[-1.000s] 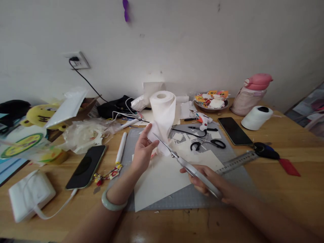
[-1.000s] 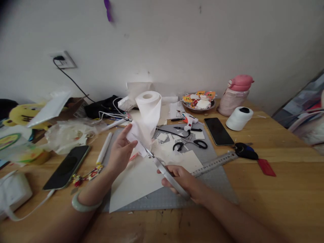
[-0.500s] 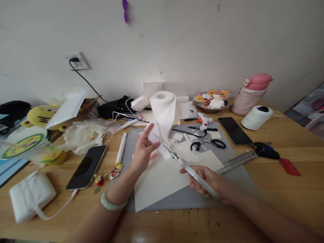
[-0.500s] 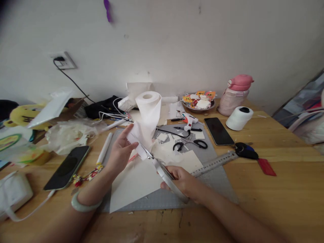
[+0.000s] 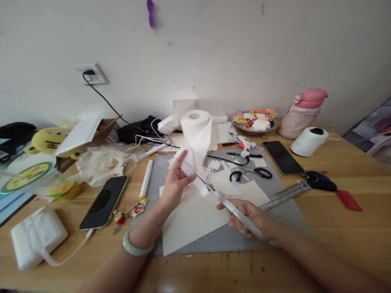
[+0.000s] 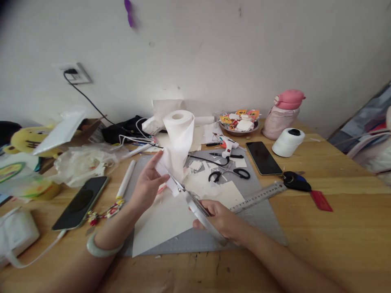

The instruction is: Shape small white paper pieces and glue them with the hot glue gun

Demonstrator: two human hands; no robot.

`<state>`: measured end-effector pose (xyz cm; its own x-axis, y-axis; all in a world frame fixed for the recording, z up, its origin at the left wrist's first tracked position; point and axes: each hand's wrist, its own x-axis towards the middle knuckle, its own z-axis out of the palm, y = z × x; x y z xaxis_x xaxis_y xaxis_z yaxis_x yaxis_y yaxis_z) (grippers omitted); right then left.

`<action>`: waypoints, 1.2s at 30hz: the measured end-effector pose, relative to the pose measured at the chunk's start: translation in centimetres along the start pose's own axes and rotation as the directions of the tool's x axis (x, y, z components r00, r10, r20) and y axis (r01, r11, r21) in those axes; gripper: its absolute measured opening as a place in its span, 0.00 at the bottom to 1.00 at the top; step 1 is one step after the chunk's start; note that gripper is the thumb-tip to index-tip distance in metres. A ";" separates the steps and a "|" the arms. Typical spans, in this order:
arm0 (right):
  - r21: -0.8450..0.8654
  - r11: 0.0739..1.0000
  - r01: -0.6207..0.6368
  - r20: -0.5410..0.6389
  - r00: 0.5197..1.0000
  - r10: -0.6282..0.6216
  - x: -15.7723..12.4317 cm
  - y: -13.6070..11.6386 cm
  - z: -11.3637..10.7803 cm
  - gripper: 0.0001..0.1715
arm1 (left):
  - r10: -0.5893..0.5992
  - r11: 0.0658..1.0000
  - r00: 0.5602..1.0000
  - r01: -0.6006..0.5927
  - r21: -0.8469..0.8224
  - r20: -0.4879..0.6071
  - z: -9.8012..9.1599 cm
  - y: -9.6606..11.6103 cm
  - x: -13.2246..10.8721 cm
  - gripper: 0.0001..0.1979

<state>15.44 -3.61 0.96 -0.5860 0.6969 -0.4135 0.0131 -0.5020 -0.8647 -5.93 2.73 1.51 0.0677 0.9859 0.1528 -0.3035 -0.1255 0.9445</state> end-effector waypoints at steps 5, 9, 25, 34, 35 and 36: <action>-0.007 1.000 -0.008 -0.011 1.000 0.008 -0.1 -0.3 0.0 0.26 | 0.006 1.000 1.000 -0.006 0.021 -0.007 -0.3 0.0 0.2 0.38; 0.085 0.996 -0.007 0.064 0.998 0.002 0.6 0.8 -0.8 0.24 | -0.013 0.999 1.000 0.012 0.030 0.015 -0.4 -0.1 0.1 0.38; 0.059 0.998 -0.037 0.057 0.998 0.034 0.1 0.1 -0.7 0.23 | -0.046 0.999 0.999 0.046 -0.002 0.025 -0.1 0.1 0.0 0.43; 0.115 0.991 -0.062 0.102 0.994 0.050 0.8 0.7 -1.3 0.23 | -0.086 0.995 0.996 0.087 -0.048 0.023 0.4 -0.1 -0.4 0.58; 0.085 0.994 -0.062 0.085 0.995 0.055 0.6 0.5 -1.1 0.24 | -0.092 0.994 0.995 0.093 -0.049 0.024 0.4 -0.1 -0.4 0.58; 0.060 0.997 -0.055 0.067 0.996 0.051 0.5 0.4 -1.0 0.25 | -0.097 0.994 0.995 0.098 -0.049 0.023 0.4 -0.1 -0.4 0.58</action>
<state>15.94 -2.96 0.15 -0.6373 0.6345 -0.4372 -0.0033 -0.5696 -0.8219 -5.55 2.27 1.43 0.1190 0.9906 0.0675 -0.3419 -0.0230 0.9395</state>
